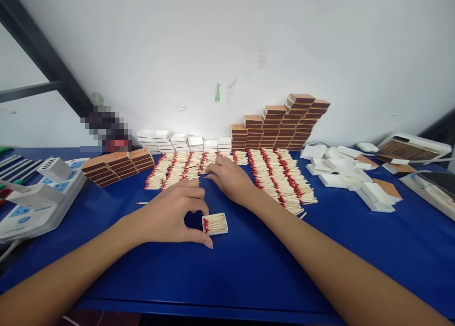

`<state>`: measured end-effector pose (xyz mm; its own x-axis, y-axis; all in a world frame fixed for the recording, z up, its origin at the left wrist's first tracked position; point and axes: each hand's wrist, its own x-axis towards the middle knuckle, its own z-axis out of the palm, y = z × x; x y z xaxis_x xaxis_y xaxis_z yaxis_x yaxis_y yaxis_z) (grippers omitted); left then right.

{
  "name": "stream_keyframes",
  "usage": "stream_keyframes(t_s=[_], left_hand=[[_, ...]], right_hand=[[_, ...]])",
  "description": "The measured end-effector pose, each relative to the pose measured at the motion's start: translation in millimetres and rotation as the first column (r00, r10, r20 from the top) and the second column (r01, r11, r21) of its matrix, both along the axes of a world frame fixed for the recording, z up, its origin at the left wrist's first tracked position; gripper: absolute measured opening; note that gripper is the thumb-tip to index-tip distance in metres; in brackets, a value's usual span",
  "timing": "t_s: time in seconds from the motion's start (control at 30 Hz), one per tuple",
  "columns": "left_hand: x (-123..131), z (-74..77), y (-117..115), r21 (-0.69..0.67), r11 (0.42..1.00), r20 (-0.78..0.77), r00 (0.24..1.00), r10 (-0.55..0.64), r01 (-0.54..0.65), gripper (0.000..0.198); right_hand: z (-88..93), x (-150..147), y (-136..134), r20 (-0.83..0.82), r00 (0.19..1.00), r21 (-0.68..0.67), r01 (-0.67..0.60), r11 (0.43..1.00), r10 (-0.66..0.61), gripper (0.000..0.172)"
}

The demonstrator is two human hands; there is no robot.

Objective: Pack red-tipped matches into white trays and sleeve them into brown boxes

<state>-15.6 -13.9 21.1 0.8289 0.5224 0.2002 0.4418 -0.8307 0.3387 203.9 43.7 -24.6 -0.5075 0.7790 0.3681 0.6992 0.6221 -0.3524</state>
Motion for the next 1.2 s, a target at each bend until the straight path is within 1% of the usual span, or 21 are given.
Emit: stream_keyframes(t_s=[0.1,0.17,0.37,0.5,0.57,0.63,0.7,0.77,0.87,0.97,1.1,1.13,1.2], left_hand=[[2,-3.1,-5,-0.020,1.000,-0.004,1.000,-0.009,0.009,0.058],[1,-4.9,-4,-0.009,1.000,-0.002,1.000,-0.012,0.012,0.058],[-4,-5.3,8,0.092,0.995,-0.007,1.000,0.023,-0.022,0.059],[-6,-5.9,16,0.124,0.989,-0.009,0.996,0.086,-0.085,0.060],[-7,-6.7,19,0.127,0.983,-0.008,0.991,0.131,-0.129,0.059],[-7,-7.6,22,0.122,0.979,0.005,0.986,0.165,-0.165,0.058],[-8,-8.1,24,0.112,0.977,0.021,0.984,0.178,-0.180,0.058],[-8,-8.2,26,0.104,0.979,0.025,0.984,0.176,-0.178,0.058],[-8,-8.2,26,0.109,0.979,0.028,0.985,0.172,-0.174,0.057],[-8,-9.0,25,0.111,0.980,0.036,0.986,0.164,-0.167,0.057],[-8,-10.0,26,0.113,0.983,0.042,0.989,0.144,-0.148,0.056],[-9,-9.6,27,0.122,0.982,0.045,0.989,0.138,-0.142,0.056],[-12,-7.1,30,0.151,0.978,0.068,0.989,0.132,-0.141,0.056]], right_hand=[[1.2,2,0,-0.004,1.000,-0.004,0.003,1.000,-0.003,0.014],[3.4,3,0,-0.003,1.000,-0.011,0.017,1.000,-0.017,0.012],[12.7,9,-5,0.054,0.996,-0.038,0.071,0.997,-0.069,0.014],[23.1,16,-14,0.051,0.995,-0.073,0.088,0.993,-0.084,0.015],[29.5,19,-22,0.024,0.997,-0.091,0.069,0.993,-0.067,0.016],[34.6,22,-33,0.001,1.000,-0.124,0.019,0.992,-0.019,0.017],[36.5,22,-43,0.008,0.999,-0.162,-0.033,0.986,0.035,0.017],[35.2,20,-51,0.040,0.997,-0.176,-0.053,0.983,0.061,0.016],[30.6,14,-58,0.069,0.995,-0.164,-0.067,0.984,0.079,0.016],[27.9,10,-58,0.058,0.994,-0.164,-0.079,0.983,0.090,0.016],[30.0,10,-57,0.022,0.996,-0.178,-0.081,0.981,0.087,0.016],[31.5,10,-58,0.002,0.997,-0.159,-0.079,0.984,0.081,0.015],[35.0,9,-60,-0.058,0.997,-0.074,-0.063,0.995,0.058,0.015]])
